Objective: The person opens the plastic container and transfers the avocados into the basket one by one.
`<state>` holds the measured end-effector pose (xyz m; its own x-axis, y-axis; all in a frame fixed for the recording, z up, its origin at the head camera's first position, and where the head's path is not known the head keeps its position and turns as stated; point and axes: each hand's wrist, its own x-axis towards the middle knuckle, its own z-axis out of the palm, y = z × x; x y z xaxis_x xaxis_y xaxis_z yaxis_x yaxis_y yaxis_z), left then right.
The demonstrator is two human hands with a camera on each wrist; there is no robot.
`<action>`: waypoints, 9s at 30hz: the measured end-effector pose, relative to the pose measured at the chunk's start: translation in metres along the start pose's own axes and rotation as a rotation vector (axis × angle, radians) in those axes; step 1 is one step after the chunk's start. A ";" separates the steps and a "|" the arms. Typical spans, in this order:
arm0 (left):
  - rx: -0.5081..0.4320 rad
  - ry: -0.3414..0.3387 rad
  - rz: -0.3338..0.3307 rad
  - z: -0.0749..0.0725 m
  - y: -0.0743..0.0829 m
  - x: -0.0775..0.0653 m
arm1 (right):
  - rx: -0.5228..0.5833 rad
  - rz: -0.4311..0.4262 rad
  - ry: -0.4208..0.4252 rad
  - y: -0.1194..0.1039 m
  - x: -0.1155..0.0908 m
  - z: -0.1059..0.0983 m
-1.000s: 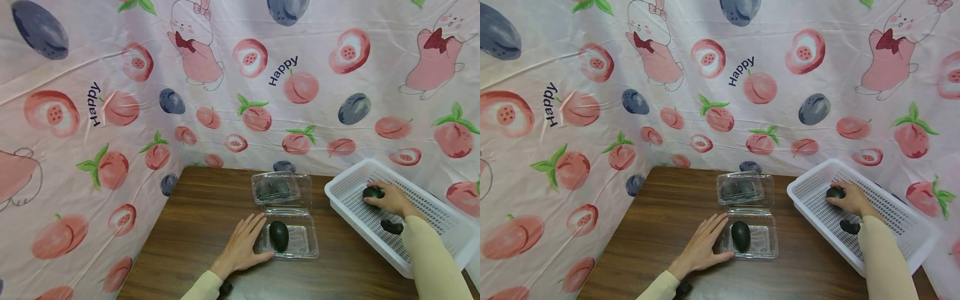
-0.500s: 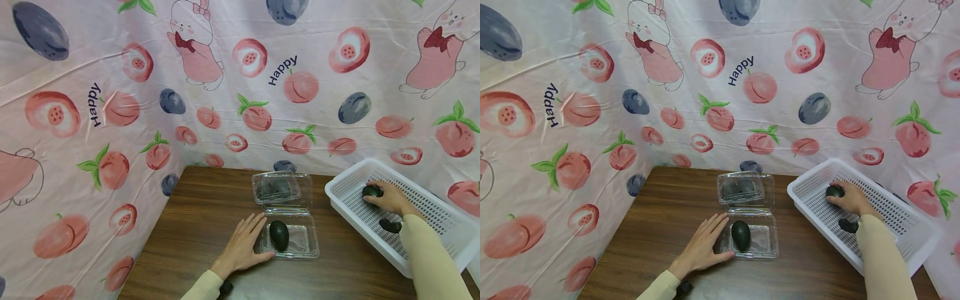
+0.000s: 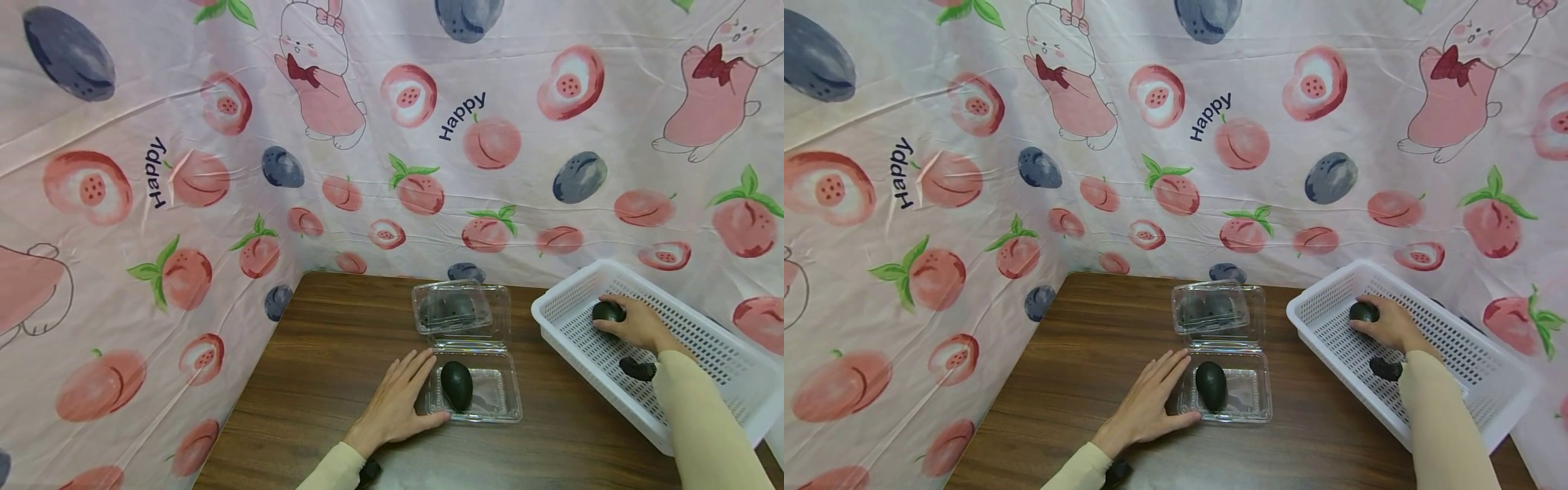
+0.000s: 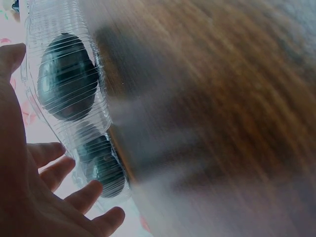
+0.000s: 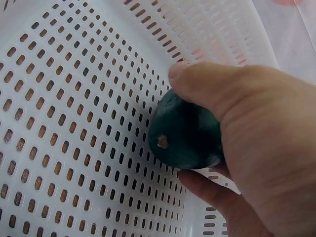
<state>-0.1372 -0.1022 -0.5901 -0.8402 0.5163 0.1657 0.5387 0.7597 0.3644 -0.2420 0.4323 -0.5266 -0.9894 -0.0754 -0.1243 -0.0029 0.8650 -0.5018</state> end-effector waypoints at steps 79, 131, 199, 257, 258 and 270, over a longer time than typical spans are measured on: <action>-0.020 0.006 -0.004 0.000 0.000 0.000 | -0.012 -0.498 0.343 -0.093 -0.085 0.005; -0.029 -0.007 0.001 0.002 -0.003 0.001 | -0.010 -0.769 0.047 -0.198 -0.080 0.115; -0.030 -0.015 0.008 0.004 -0.001 0.001 | 0.015 -0.720 -0.192 -0.211 -0.053 0.173; -0.022 -0.007 0.004 0.004 -0.001 0.000 | 0.153 -0.797 -0.035 -0.212 -0.058 0.129; -0.022 -0.007 0.004 0.004 -0.001 0.000 | 0.158 -0.798 -0.030 -0.213 -0.058 0.127; -0.040 -0.012 -0.003 0.004 -0.002 0.001 | 0.206 -0.823 0.038 -0.211 -0.061 0.104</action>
<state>-0.1390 -0.1013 -0.5946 -0.8409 0.5189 0.1541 0.5331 0.7447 0.4016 -0.1660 0.2030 -0.5028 -0.6877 -0.6212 0.3756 -0.7011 0.4341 -0.5657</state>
